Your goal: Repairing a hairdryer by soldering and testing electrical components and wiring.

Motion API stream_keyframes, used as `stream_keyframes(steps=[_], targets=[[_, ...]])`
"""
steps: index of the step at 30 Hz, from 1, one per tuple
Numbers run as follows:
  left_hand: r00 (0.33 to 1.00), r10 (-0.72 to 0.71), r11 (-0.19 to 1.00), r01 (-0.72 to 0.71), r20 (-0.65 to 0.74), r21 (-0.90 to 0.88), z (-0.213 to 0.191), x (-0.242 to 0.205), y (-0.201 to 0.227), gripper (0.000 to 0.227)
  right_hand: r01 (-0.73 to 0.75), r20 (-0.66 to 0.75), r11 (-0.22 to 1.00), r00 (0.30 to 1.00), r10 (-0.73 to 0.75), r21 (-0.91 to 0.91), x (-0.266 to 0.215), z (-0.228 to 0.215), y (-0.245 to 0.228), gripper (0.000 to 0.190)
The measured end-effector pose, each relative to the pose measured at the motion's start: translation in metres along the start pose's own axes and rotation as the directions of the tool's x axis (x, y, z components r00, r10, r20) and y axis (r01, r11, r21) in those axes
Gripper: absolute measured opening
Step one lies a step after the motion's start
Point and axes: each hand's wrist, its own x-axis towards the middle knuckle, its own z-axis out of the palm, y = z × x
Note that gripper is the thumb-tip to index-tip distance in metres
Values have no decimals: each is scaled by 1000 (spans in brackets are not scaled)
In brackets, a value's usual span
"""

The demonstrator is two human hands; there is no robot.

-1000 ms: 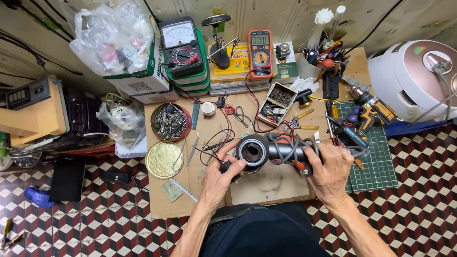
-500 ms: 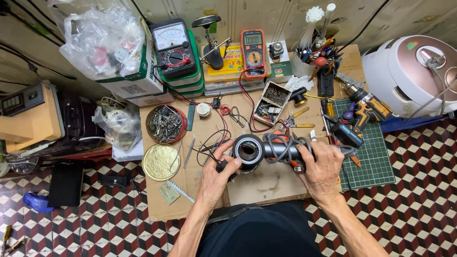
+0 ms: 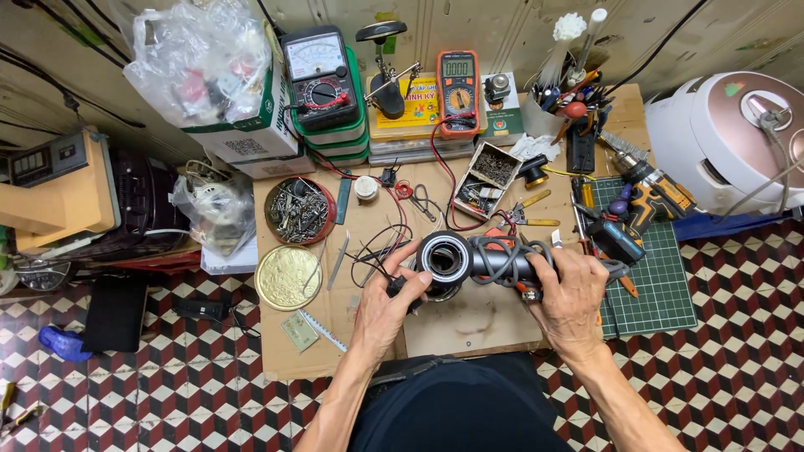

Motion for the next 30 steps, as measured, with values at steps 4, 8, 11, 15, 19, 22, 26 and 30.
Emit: stream_keyframes(steps=[4, 8, 11, 15, 19, 22, 26, 30], targets=[[1000, -13, 997, 14, 2, -76, 0, 1, 6, 64, 7, 17, 993, 1000, -9, 114, 14, -13, -8, 76], [998, 33, 992, -39, -45, -122, 0, 5, 3, 65, -61, 33, 974, 998, 55, 216, 13, -18, -18, 65], [990, 114, 960, -130, -78, -247, -5, 6, -5, 60, -555, 371, 735, 825, 427, 390, 18, -30, -31, 51], [987, 29, 914, -89, -155, -396, -8, 6, -14, 52, -822, 554, 300, 554, 622, 485, 10, -29, -31, 50], [977, -117, 945, 53, -181, -323, -6, 3, -23, 44, -711, 690, -231, 463, 556, 664, 3, -24, -26, 47], [982, -141, 965, 107, -128, -238, 3, -2, -22, 42, -594, 740, -447, 476, 475, 669, 2, -23, -26, 46], [987, -146, 970, 129, -71, -204, 15, -3, -22, 40, -501, 756, -569, 475, 450, 653, 1, -23, -31, 46], [974, -225, 949, 224, 21, -219, 17, -6, -32, 37, -409, 810, -734, 486, 328, 542, 3, -26, -34, 49]])
